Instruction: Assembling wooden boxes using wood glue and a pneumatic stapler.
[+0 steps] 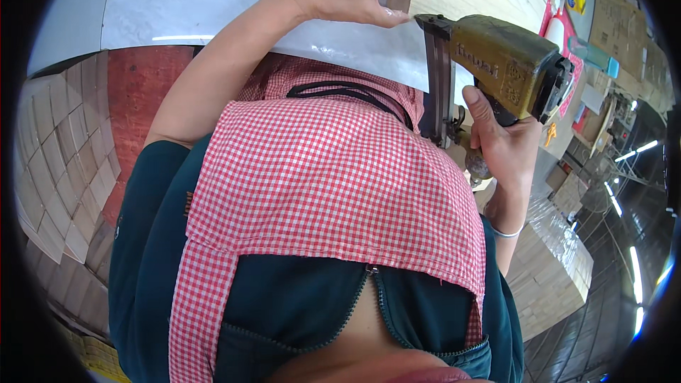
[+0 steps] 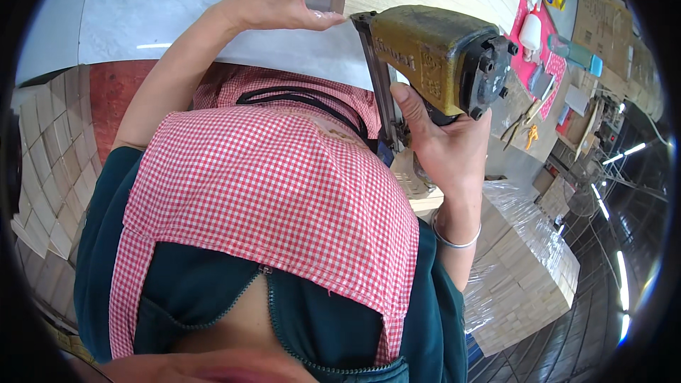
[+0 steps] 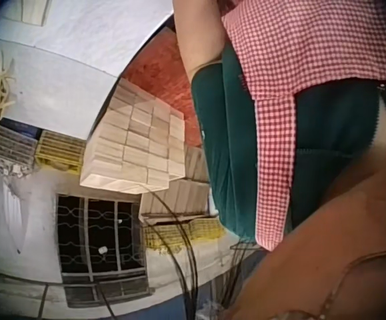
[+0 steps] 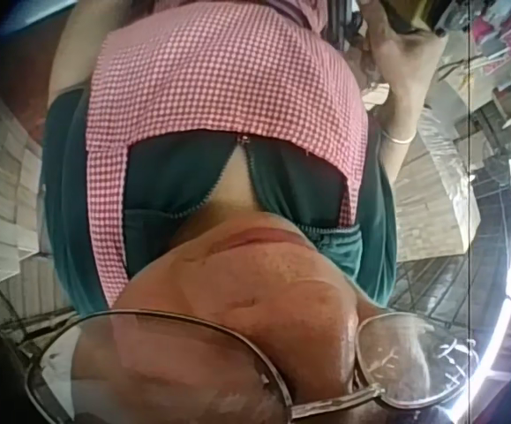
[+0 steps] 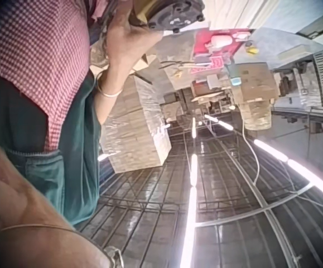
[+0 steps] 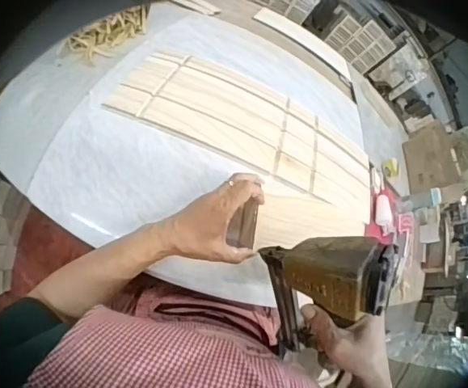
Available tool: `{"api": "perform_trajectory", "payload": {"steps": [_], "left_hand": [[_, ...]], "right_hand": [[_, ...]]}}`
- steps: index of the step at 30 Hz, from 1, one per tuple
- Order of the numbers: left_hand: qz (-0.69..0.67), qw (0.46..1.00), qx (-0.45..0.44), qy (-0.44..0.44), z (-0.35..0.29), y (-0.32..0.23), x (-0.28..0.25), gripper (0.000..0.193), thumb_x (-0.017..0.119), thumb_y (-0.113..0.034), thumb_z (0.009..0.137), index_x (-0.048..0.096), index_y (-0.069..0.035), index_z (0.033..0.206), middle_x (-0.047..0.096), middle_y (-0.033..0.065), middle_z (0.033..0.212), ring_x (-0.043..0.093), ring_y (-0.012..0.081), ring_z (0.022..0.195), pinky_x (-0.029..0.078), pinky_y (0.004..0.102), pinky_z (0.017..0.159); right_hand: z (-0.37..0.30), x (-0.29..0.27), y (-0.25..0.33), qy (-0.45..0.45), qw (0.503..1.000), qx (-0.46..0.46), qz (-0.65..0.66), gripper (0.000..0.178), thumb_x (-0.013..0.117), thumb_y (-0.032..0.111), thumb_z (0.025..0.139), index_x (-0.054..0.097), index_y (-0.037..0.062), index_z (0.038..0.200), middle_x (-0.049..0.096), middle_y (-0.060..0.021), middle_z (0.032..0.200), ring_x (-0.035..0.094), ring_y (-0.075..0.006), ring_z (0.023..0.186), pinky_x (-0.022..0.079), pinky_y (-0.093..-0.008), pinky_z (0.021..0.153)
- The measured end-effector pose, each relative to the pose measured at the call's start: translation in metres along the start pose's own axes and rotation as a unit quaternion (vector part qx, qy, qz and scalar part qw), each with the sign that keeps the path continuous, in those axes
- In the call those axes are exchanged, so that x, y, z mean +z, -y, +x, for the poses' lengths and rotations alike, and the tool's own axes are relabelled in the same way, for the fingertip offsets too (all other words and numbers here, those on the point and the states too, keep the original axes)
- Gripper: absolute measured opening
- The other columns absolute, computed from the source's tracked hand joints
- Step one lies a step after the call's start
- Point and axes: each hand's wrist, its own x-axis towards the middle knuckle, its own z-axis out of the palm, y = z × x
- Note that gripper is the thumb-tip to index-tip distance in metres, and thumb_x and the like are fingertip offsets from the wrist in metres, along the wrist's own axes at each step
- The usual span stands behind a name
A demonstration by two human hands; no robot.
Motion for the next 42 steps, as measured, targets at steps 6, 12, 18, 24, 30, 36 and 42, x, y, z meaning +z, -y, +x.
{"api": "perform_trajectory", "payload": {"steps": [6,12,18,24,30,36,42], "left_hand": [[-0.002,0.998,-0.065,-0.021,-0.015,-0.003,-0.003,0.084,0.081,-0.019,0.073,0.038,-0.001,0.143,0.043,0.0217,0.140,0.048,0.0384,0.127,0.040,0.0447,0.111],[0.041,0.977,-0.191,-0.086,-0.052,0.010,-0.009,0.083,0.078,-0.012,0.075,0.038,0.000,0.147,0.043,0.0221,0.145,0.047,0.0382,0.130,0.040,0.0442,0.112],[0.127,0.967,-0.031,-0.218,-0.078,0.025,-0.007,0.072,0.075,-0.005,0.075,0.045,0.001,0.141,0.044,0.0231,0.145,0.049,0.0380,0.129,0.040,0.0435,0.112],[0.104,0.953,0.044,-0.282,-0.074,0.015,-0.009,0.061,0.074,-0.002,0.076,0.052,0.001,0.132,0.045,0.0245,0.144,0.051,0.0380,0.127,0.041,0.0427,0.110],[-0.007,0.846,0.347,-0.404,-0.041,0.074,0.001,0.028,0.075,-0.001,0.079,0.061,0.000,0.104,0.047,0.0252,0.142,0.053,0.0367,0.124,0.044,0.0409,0.105],[0.088,0.948,0.058,-0.301,-0.074,0.014,-0.015,0.020,0.075,-0.001,0.082,0.055,-0.002,0.078,0.050,0.0251,0.140,0.055,0.0349,0.120,0.045,0.0393,0.100],[0.174,0.950,0.062,-0.252,-0.089,0.051,-0.006,0.024,0.076,0.000,0.081,0.053,-0.003,0.078,0.050,0.0252,0.142,0.055,0.0343,0.119,0.044,0.0393,0.101]], "right_hand": [[0.021,0.003,0.019,0.001,0.998,0.041,-0.046,0.030,0.082,0.008,0.086,0.070,-0.0027,0.111,0.075,-0.0091,0.094,0.067,-0.0149,0.073,0.051,-0.0246,0.060],[0.039,0.005,0.014,0.014,0.999,-0.046,-0.024,0.029,0.082,0.007,0.085,0.071,-0.0027,0.110,0.075,-0.0076,0.092,0.066,-0.0142,0.072,0.051,-0.0242,0.061],[0.045,0.001,0.021,0.030,0.997,-0.044,-0.052,0.027,0.082,0.007,0.086,0.071,-0.0021,0.109,0.075,-0.0068,0.091,0.066,-0.0136,0.071,0.051,-0.0243,0.061],[0.056,-0.009,0.027,0.044,0.995,-0.042,-0.084,0.024,0.082,0.010,0.086,0.072,-0.0013,0.103,0.072,-0.0049,0.078,0.059,-0.0110,0.058,0.045,-0.0229,0.051],[0.085,-0.015,0.034,0.043,0.994,-0.053,-0.080,0.022,0.083,0.016,0.086,0.072,-0.0012,0.094,0.062,-0.0020,0.060,0.047,-0.0090,0.040,0.034,-0.0223,0.039],[0.100,-0.021,0.030,0.034,0.992,-0.054,-0.111,0.025,0.082,0.021,0.087,0.071,-0.0015,0.088,0.058,-0.0009,0.053,0.042,-0.0090,0.034,0.031,-0.0224,0.035],[0.104,-0.021,0.032,0.037,0.992,-0.059,-0.102,0.026,0.082,0.022,0.088,0.071,-0.0016,0.087,0.057,-0.0008,0.052,0.043,-0.0088,0.035,0.031,-0.0221,0.036]]}}
